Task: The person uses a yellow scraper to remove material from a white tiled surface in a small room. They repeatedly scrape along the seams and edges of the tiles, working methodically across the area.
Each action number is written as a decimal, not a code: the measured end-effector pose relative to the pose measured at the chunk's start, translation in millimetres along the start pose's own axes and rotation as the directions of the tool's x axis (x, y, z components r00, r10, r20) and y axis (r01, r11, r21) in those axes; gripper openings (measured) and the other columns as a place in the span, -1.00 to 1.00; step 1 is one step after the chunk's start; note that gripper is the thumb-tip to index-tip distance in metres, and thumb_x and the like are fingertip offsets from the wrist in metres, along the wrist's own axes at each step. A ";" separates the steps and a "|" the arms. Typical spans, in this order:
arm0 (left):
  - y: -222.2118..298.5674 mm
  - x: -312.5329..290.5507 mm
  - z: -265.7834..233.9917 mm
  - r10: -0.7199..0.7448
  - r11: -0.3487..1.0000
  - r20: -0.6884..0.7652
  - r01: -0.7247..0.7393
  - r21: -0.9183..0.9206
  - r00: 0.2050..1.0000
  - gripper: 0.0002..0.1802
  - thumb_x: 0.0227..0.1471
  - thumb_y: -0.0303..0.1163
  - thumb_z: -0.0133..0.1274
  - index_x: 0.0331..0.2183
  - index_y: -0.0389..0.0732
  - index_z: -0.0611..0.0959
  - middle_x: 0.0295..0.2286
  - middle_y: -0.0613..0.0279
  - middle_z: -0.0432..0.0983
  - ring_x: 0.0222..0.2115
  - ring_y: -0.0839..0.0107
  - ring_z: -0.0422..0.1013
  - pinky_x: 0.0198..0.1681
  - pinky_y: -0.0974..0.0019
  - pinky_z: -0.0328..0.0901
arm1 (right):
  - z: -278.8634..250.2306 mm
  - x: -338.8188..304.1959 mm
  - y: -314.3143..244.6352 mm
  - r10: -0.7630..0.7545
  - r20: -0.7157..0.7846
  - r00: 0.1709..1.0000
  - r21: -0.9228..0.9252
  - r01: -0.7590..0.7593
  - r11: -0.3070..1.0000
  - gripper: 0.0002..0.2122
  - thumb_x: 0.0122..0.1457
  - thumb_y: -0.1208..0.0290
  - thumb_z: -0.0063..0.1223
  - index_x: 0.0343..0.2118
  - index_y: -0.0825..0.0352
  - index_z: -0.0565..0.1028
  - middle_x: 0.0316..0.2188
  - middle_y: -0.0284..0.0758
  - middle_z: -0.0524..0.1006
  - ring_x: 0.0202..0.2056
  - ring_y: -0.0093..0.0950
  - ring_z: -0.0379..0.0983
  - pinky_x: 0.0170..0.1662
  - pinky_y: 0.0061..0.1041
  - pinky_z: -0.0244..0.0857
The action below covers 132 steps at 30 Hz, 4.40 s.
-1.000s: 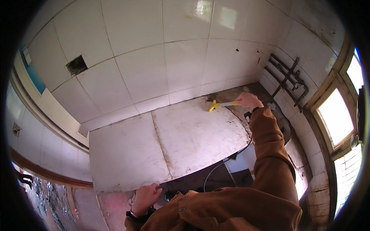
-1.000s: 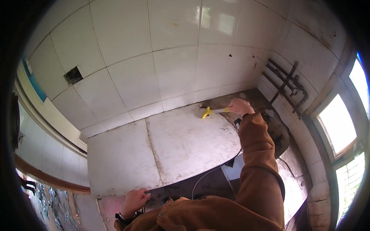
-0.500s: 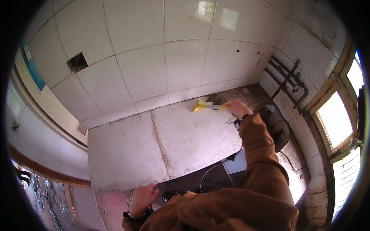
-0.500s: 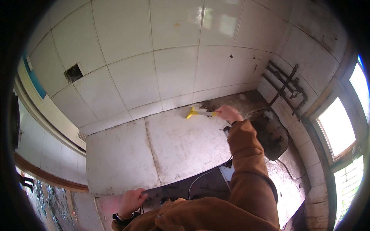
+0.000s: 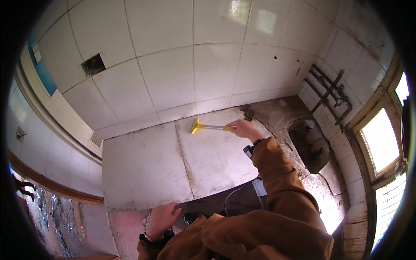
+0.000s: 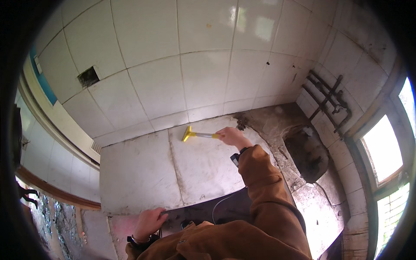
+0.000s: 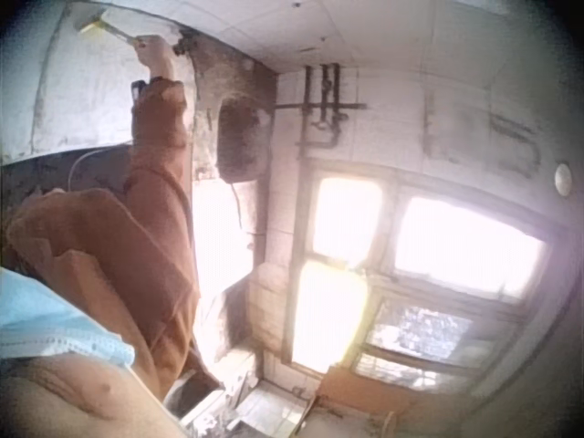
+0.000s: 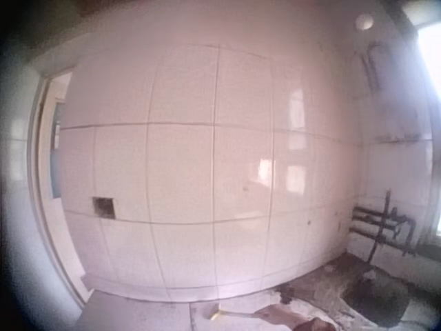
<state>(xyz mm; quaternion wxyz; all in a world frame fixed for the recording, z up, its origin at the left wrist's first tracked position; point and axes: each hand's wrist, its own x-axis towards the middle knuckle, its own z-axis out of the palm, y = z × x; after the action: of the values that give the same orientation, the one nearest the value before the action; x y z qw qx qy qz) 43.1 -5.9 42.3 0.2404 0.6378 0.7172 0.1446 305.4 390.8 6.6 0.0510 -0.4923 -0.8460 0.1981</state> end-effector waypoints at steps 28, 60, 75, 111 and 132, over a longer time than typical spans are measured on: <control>-19.4 0.8 11.8 -0.038 0.999 -0.038 0.038 -0.010 0.999 -0.72 0.04 -0.23 0.07 -0.26 -0.21 0.60 -0.69 0.07 0.49 -0.64 0.10 0.46 -0.52 0.12 0.31 | -59.7 -115.4 76.1 0.269 -0.253 0.929 -0.268 -0.335 0.904 -0.74 0.13 0.18 -0.03 -0.17 0.09 0.57 -0.34 -0.16 0.58 -0.22 -0.16 0.52 -0.20 -0.20 0.37; -22.7 5.2 6.4 -0.016 0.998 -0.019 0.014 -0.069 1.000 -0.77 0.02 -0.24 0.05 -0.43 -0.22 0.55 -0.61 0.01 0.49 -0.49 -0.03 0.45 -0.44 -0.01 0.28 | 9.1 -197.4 -71.1 -0.017 0.106 0.994 -0.194 0.038 0.980 -0.70 0.21 0.28 -0.07 0.01 -0.04 0.47 -0.57 -0.22 0.55 -0.47 -0.17 0.51 -0.35 -0.18 0.36; -37.3 -4.6 4.6 -0.139 0.990 0.076 0.139 0.004 0.987 -0.72 0.01 -0.21 0.04 -0.30 -0.20 0.61 -0.54 0.02 0.53 -0.44 -0.01 0.46 -0.39 0.04 0.31 | 11.6 -97.0 -69.9 -0.118 0.021 0.993 -0.069 0.119 0.990 -0.70 0.19 0.26 -0.09 0.00 -0.05 0.47 -0.33 -0.21 0.58 -0.27 -0.16 0.50 -0.22 -0.19 0.36; -51.3 -43.2 7.1 -0.307 0.949 -0.096 0.296 -0.112 0.947 -0.71 0.03 -0.15 0.03 -0.47 -0.20 0.55 -0.59 0.04 0.52 -0.49 -0.01 0.47 -0.44 -0.01 0.33 | -5.6 95.1 -91.5 -0.452 0.235 0.861 -0.196 0.497 0.845 -0.71 0.20 0.13 -0.06 -0.03 -0.05 0.50 -0.42 -0.22 0.59 -0.34 -0.18 0.51 -0.21 -0.25 0.38; -58.5 -51.6 2.6 -0.395 0.908 -0.098 0.372 -0.191 0.913 -0.71 0.02 -0.23 0.05 -0.46 -0.29 0.51 -0.57 -0.11 0.48 -0.47 -0.12 0.41 -0.43 -0.07 0.27 | 56.3 144.0 -168.4 -0.556 0.294 0.777 -0.126 0.608 0.784 -0.72 0.22 0.11 -0.12 -0.06 0.02 0.48 -0.36 -0.24 0.58 -0.28 -0.16 0.50 -0.21 -0.20 0.36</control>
<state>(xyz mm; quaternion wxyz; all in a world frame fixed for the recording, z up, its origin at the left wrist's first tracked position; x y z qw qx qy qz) -1.3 -65.4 18.3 0.2684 0.4502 0.8285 0.1972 79.2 424.1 4.2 -0.0461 -0.1796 -0.9729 0.1383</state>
